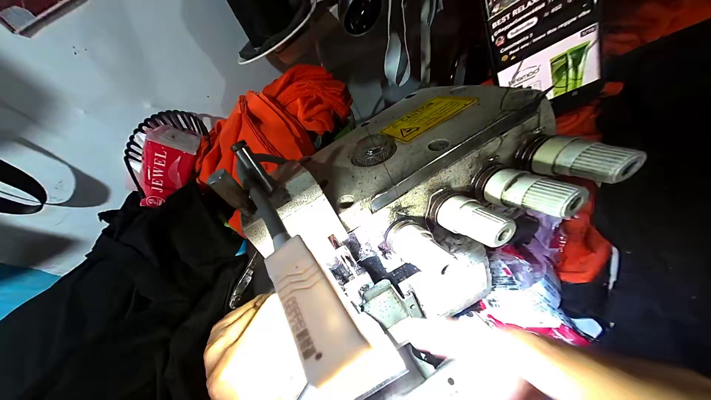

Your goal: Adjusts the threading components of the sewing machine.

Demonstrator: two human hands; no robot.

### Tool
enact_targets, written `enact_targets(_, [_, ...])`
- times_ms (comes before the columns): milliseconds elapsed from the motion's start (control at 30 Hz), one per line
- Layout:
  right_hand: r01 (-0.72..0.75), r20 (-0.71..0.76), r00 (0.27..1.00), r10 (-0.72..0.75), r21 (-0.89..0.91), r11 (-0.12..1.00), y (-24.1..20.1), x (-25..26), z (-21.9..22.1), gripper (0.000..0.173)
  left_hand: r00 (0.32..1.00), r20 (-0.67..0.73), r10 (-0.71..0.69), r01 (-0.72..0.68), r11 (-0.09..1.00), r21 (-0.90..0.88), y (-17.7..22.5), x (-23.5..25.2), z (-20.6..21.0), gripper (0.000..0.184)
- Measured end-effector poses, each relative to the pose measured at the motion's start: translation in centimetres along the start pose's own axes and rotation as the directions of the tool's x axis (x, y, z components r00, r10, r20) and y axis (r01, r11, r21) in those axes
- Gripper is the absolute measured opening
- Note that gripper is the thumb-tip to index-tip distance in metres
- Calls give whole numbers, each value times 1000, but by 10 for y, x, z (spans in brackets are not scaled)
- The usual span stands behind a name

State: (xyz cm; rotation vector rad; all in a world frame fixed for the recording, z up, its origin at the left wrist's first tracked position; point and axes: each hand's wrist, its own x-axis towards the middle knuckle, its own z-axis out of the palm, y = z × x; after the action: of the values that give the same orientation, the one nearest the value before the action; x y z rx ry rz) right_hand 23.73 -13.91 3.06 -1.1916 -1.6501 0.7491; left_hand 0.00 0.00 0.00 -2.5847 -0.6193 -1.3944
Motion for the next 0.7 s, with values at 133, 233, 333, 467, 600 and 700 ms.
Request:
enact_targets(133, [-11,-350,934,-73,-230,973,31,43,64,31,999,45,26,-31,994,102,-2,-3,-8,13])
enact_targets(233, [-20,-382,921,-73,-233,972,33,45,74,30,999,-22,34,-29,976,215,-5,-4,-8,5])
enact_targets(333, [-15,-418,904,-89,-239,971,37,48,75,26,995,-53,80,-65,965,255,-12,-1,-5,14])
enact_targets(467, [-41,-378,925,-23,-160,986,35,46,69,24,994,-57,91,-80,980,180,-19,-1,1,20])
enact_targets(600, [-86,-310,949,56,-83,993,32,45,64,24,991,-44,126,-118,980,159,-24,-1,-2,21])
enact_targets(700, [-90,-296,953,65,-69,994,34,44,64,26,988,-37,152,-145,979,145,-28,-4,-3,17])
